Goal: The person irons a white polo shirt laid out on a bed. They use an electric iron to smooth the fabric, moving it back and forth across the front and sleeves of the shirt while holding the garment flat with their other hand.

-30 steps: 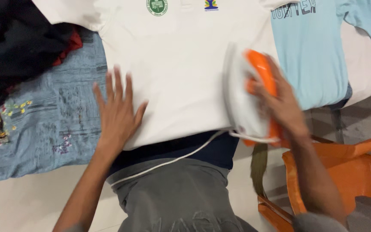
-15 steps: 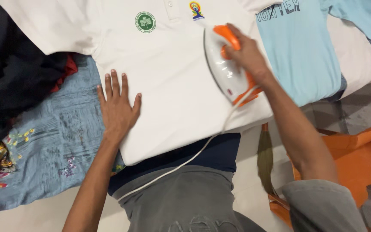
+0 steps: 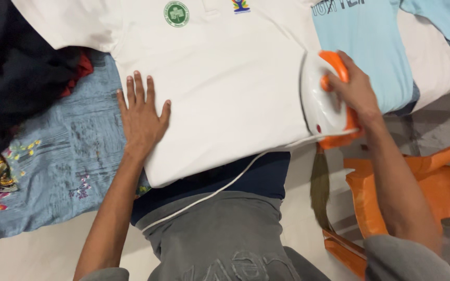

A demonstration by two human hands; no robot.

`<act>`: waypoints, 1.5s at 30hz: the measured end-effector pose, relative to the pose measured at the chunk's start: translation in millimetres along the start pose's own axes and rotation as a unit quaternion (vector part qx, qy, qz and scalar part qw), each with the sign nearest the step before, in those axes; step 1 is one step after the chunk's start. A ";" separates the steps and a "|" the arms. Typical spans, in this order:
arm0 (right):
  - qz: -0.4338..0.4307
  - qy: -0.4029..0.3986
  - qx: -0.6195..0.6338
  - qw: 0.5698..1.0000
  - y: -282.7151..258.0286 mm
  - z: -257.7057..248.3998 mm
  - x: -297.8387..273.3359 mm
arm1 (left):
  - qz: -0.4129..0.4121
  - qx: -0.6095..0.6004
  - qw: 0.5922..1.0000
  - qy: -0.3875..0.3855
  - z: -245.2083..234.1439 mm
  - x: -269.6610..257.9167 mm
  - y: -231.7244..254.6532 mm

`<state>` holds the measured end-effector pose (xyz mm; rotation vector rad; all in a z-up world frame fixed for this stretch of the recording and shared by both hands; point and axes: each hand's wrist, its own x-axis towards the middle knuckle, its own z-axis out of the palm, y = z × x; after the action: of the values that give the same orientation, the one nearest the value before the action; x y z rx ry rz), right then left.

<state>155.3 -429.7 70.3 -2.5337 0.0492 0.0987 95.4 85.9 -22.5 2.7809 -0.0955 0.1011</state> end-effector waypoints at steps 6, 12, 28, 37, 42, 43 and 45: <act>0.179 -0.036 0.112 0.977 7.0 -46.5 -83.6 | 0.023 0.058 0.998 0.011 3.1 -3.8 4.8; 0.102 -0.042 0.101 0.989 -55.0 -45.5 -69.5 | 0.025 0.003 1.000 -0.005 4.7 10.9 24.2; -0.045 0.001 0.074 0.996 -8.0 14.0 144.8 | 0.000 0.014 1.000 -0.016 7.9 20.5 21.5; 0.102 -0.036 0.071 0.992 27.5 -28.5 -23.8 | 0.022 0.002 1.000 -0.005 10.1 14.5 19.7; 0.137 -0.037 0.015 0.990 26.0 -48.5 -120.8 | 0.070 0.002 0.997 -0.012 8.1 -6.6 13.3; 0.126 -0.033 0.042 0.991 23.3 -50.2 -134.5 | 0.076 0.001 0.997 -0.017 4.6 -17.9 12.5; 0.164 -0.043 0.002 0.986 14.0 -55.1 -152.8 | 0.084 0.013 0.996 -0.017 -2.3 -48.6 13.3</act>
<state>5.5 -470.6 120.0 -2.4927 0.4314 0.3362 45.8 76.9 -19.7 2.7972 -0.3390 0.0975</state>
